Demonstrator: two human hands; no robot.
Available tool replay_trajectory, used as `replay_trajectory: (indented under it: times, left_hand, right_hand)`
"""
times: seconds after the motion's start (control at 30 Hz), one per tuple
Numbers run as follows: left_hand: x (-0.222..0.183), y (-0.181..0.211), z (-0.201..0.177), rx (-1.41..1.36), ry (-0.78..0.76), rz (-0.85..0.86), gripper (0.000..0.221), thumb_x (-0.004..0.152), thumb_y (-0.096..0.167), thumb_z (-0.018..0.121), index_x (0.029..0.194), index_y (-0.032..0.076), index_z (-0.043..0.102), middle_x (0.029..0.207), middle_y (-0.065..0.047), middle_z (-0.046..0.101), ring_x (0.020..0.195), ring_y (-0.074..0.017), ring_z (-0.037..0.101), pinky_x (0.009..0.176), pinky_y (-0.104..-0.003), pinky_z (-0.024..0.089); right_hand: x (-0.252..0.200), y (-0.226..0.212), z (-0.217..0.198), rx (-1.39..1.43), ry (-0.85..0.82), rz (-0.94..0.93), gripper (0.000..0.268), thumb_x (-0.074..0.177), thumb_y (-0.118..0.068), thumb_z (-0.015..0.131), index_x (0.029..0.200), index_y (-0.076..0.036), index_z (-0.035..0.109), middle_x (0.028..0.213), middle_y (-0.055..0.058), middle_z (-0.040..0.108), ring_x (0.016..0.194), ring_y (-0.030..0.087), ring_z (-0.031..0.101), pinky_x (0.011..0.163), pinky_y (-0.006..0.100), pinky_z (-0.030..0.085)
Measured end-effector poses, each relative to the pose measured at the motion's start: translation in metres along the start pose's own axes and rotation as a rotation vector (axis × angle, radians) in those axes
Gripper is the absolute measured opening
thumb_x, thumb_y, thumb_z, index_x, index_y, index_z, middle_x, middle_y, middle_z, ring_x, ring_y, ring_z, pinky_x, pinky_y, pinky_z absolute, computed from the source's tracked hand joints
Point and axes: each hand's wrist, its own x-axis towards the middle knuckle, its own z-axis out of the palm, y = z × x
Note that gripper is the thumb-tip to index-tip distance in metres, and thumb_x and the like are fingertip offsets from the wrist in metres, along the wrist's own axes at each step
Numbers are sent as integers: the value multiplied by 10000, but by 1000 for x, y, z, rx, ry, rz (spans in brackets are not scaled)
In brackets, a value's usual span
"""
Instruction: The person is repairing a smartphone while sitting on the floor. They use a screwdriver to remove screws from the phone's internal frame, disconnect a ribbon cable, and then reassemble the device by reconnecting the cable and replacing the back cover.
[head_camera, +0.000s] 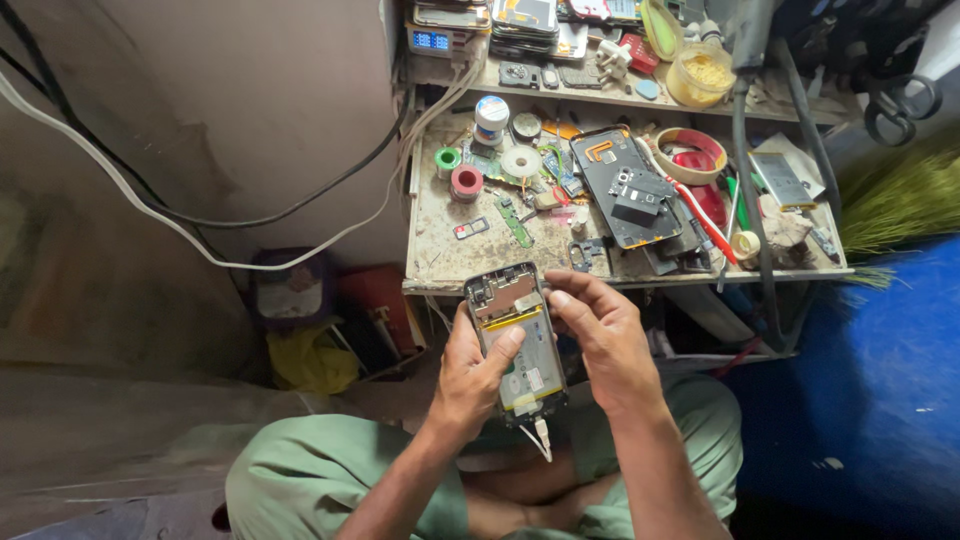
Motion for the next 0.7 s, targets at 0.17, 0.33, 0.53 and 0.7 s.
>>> replay_trajectory:
  times: [0.17,0.33,0.53,0.7]
  left_hand:
    - [-1,-5,-3,125,20,42,402,977,162,654,1328,30,508,1212,-67,664,1094,-115,620,967,-309,523]
    - [-2,-9,-3,166,15,69,380,989,156,656,1318,26,518,1195,-68,663,1072,-116,610,944,-311,523]
    - [0,5,-1,33,-28,57,393,988,145,639,1319,6,481,1230,-119,707,1125,-158,675,1010,-330,533]
    - [-1,8,0,-24,-48,40,401,979,136,630,1326,8,475,1234,-114,702,1128,-162,685,1012,-330,536]
  right_hand:
    - [3,1,6,-44,1,1,334,927,-95,738,1236,23,691,1039,38,732,887,67,642,809,239,517]
    - [4,-1,8,-16,-48,17,297,904,-66,746,1178,39,701,1029,42,745,914,77,664,840,243,538]
    - [4,-6,2,83,-36,92,307,1014,-186,638,1219,26,724,980,31,721,823,78,621,758,232,514]
    - [1,-4,9,34,-18,49,321,1033,-204,626,1229,28,727,1002,13,714,815,61,579,752,216,491]
